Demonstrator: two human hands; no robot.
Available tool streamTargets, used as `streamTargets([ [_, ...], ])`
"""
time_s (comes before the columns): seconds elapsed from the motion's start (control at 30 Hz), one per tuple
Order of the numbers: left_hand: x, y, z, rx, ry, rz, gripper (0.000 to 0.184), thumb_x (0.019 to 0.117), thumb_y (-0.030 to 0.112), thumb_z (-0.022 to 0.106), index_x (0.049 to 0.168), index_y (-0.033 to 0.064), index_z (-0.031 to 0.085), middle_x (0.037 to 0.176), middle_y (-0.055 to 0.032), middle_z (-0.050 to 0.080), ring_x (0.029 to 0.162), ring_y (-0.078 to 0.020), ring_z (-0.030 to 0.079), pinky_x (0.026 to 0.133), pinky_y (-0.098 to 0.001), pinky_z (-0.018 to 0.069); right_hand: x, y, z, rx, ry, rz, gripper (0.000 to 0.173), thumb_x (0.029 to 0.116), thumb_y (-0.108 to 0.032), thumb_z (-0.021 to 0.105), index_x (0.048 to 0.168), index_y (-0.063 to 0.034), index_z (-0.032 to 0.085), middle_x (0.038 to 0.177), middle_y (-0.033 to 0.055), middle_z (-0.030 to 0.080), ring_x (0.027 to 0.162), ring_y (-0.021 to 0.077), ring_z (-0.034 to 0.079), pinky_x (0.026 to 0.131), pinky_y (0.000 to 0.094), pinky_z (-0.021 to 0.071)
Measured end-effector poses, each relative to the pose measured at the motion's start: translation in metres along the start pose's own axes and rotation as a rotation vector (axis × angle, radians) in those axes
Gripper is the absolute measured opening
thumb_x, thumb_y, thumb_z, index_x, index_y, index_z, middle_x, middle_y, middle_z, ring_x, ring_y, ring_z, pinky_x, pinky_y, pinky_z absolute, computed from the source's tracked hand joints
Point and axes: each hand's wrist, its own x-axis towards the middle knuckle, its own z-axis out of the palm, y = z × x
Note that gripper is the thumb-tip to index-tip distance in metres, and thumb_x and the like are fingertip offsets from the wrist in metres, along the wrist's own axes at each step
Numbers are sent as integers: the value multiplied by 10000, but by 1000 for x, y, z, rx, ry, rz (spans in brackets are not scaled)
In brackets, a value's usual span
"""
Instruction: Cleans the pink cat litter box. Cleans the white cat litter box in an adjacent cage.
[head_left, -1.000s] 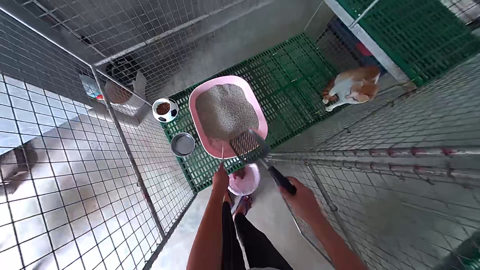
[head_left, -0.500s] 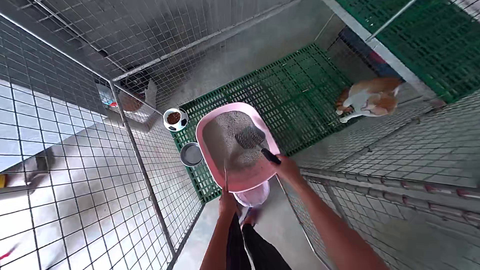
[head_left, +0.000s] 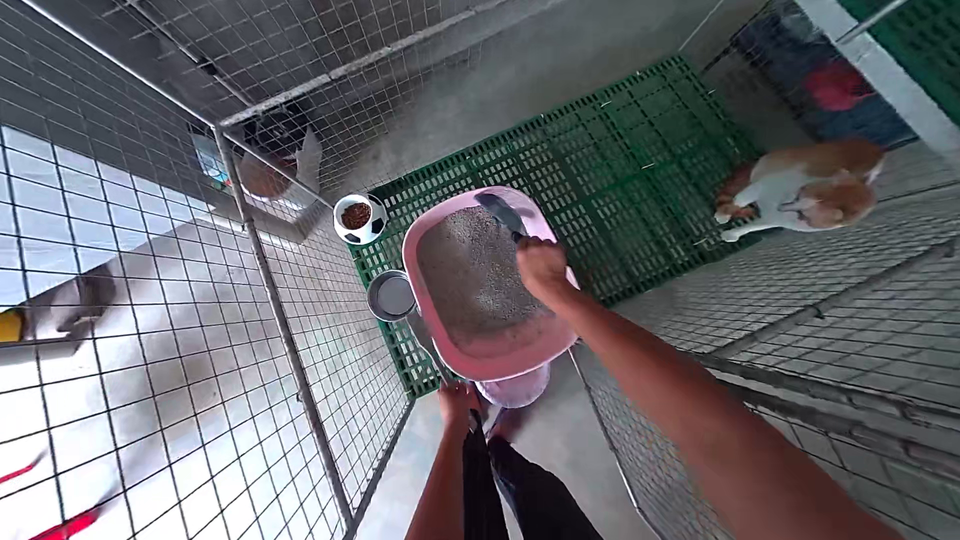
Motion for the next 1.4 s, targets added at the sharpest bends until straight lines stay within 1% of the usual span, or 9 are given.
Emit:
streamTargets([
  [0.17,1,6,15,-243,-26,-12,448,973,-100,574,1388,-105,405,1192,-290,570,957,-305,637,826,-444,575,-1,-38,40,-341,-132,-286,372,1053,85,320,1373,245,424,1323,419,535,1234,526,560,1004,617,436],
  [0.27,1,3,14,-214,-35,-26,413,977,-83,582,1359,-107,429,1166,-284,577,939,-308,631,814,-449,569,-28,-30,58,-263,-77,-308,377,1041,91,345,1372,218,472,1325,402,563,1224,538,575,1003,624,446],
  [0.37,0,3,16,-196,-54,-19,385,979,-78,580,1336,-123,441,1164,-287,583,947,-312,648,822,-441,580,-61,7,52,-24,-10,-202,363,1006,87,443,1331,90,603,1287,333,627,1207,521,599,1002,645,460],
  [0.5,5,37,30,-16,-68,91,428,972,-40,614,1359,-125,454,1175,-306,608,1005,-348,651,885,-477,560,-94,47,36,169,-44,83,554,983,50,513,1512,-113,538,1388,282,593,1259,503,568,1019,657,444],
  [0.7,14,122,63,-393,-200,99,369,989,-106,527,1341,-93,416,1156,-208,563,956,-230,626,820,-384,577,-112,85,42,350,6,272,540,998,-59,581,1532,-98,509,1393,250,607,1192,452,640,976,602,513],
  [0.9,15,67,45,-318,-194,0,445,1023,-43,531,1439,-70,374,1375,-249,501,1099,-266,592,892,-419,540,-164,107,86,605,99,299,528,979,-59,634,1494,-7,525,1331,319,624,1196,505,628,989,658,491],
  [1.17,-6,64,27,42,-35,64,353,1074,74,503,1406,-36,456,1068,-219,609,736,-227,605,655,-382,539,-228,106,151,580,-123,457,615,959,-53,621,1533,5,408,1395,290,585,1118,465,682,909,617,555],
  [1.27,-21,61,30,80,31,108,329,1088,135,492,1375,-21,531,978,-174,610,659,-183,508,605,-355,466,-230,116,147,746,-65,420,639,924,-40,658,1513,37,421,1279,307,641,1082,464,682,925,621,536],
  [1.4,-55,52,47,-10,11,218,317,1082,89,414,1324,-76,537,877,-109,550,646,-123,464,598,-295,431,-215,106,126,1303,-116,579,401,951,-93,727,1274,65,548,748,112,597,509,146,550,508,303,514],
])
